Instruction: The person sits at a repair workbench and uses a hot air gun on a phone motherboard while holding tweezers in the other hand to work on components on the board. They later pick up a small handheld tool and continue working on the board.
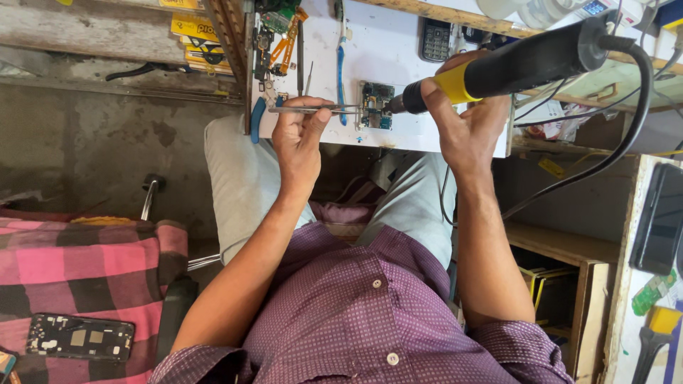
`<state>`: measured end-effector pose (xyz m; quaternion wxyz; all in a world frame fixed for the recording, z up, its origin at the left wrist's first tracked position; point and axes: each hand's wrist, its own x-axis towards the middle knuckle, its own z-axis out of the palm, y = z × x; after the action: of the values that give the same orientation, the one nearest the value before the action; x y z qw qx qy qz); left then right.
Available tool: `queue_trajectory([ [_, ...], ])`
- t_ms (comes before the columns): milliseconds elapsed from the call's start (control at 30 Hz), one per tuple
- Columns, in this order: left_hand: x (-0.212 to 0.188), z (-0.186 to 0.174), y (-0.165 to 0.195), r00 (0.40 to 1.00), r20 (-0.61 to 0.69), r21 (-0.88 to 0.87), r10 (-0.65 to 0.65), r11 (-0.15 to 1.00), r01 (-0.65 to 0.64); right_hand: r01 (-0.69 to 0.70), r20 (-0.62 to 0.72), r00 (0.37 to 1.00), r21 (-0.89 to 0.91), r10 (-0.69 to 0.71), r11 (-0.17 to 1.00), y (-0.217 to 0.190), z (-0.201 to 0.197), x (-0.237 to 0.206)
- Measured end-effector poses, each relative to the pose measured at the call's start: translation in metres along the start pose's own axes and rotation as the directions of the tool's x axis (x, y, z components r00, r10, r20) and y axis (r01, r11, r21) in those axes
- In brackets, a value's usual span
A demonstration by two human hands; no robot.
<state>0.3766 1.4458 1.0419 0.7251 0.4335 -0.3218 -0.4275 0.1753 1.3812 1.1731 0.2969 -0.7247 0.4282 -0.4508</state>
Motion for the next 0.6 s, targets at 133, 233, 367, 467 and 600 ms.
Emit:
queue_trajectory([
  [133, 0.003, 0.001, -0.001, 1.000, -0.004, 0.049, 0.003, 0.999, -0.003, 0.021, 0.008, 1.000, 0.037, -0.022, 0.999, 0.002, 0.002, 0.003],
  [233, 0.004, 0.001, -0.001, 1.000, -0.011, 0.027, -0.002, 1.000, 0.002, 0.028, 0.007, 1.000, 0.040, -0.028, 0.999, 0.002, 0.004, 0.005],
  [367, 0.007, 0.001, -0.001, 1.000, -0.014, 0.038, 0.000, 0.999, 0.001, 0.035, 0.006, 0.999, 0.052, -0.035, 0.998, 0.000, 0.007, 0.009],
  [467, 0.008, 0.000, 0.000, 1.000, -0.010, 0.024, 0.002, 1.000, -0.001, 0.029, 0.008, 1.000, 0.059, -0.030, 0.998, 0.000, 0.010, 0.009],
  [600, 0.009, 0.003, 0.000, 1.000, -0.009, 0.034, -0.007, 0.999, 0.007, 0.022, 0.006, 1.000, 0.066, -0.022, 0.998, 0.001, 0.010, 0.011],
])
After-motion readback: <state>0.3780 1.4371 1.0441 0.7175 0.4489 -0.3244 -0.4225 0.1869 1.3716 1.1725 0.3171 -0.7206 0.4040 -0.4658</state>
